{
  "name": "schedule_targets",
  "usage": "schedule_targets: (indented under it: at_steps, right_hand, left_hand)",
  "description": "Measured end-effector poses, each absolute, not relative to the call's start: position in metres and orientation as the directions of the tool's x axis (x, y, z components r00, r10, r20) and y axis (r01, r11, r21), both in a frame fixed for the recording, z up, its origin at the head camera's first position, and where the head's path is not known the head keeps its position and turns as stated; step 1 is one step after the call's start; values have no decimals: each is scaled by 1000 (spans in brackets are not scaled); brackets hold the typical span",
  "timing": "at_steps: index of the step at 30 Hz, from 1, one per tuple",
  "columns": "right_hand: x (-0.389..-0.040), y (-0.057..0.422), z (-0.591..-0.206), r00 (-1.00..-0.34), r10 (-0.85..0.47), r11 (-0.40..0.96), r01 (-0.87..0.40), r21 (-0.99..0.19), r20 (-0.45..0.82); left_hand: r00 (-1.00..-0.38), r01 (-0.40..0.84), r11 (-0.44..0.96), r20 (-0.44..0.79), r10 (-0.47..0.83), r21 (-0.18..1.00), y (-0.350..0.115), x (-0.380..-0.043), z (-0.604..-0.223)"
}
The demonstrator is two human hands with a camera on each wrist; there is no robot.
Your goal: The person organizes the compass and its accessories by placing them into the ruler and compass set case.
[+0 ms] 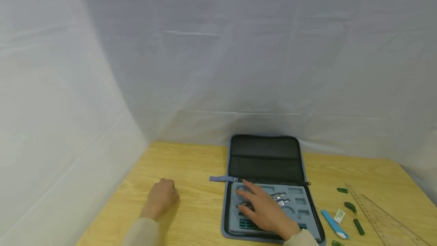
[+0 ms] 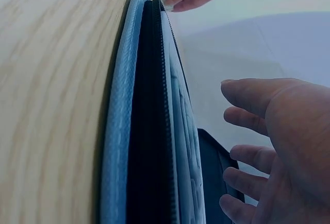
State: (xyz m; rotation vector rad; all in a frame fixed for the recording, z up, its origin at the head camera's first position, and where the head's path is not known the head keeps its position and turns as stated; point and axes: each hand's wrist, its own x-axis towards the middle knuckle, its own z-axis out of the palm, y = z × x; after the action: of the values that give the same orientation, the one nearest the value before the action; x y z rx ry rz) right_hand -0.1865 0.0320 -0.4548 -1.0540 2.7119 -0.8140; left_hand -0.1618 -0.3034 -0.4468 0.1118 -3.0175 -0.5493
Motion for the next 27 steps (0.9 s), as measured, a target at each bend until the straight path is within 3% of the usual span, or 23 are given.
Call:
schedule_targets:
  at_steps: [27]
  right_hand:
    - [-190, 75, -458, -812, -571, 663, -542, -516, 119]
  left_hand:
    - [-981, 152, 930, 168, 100, 334, -233, -187, -422]
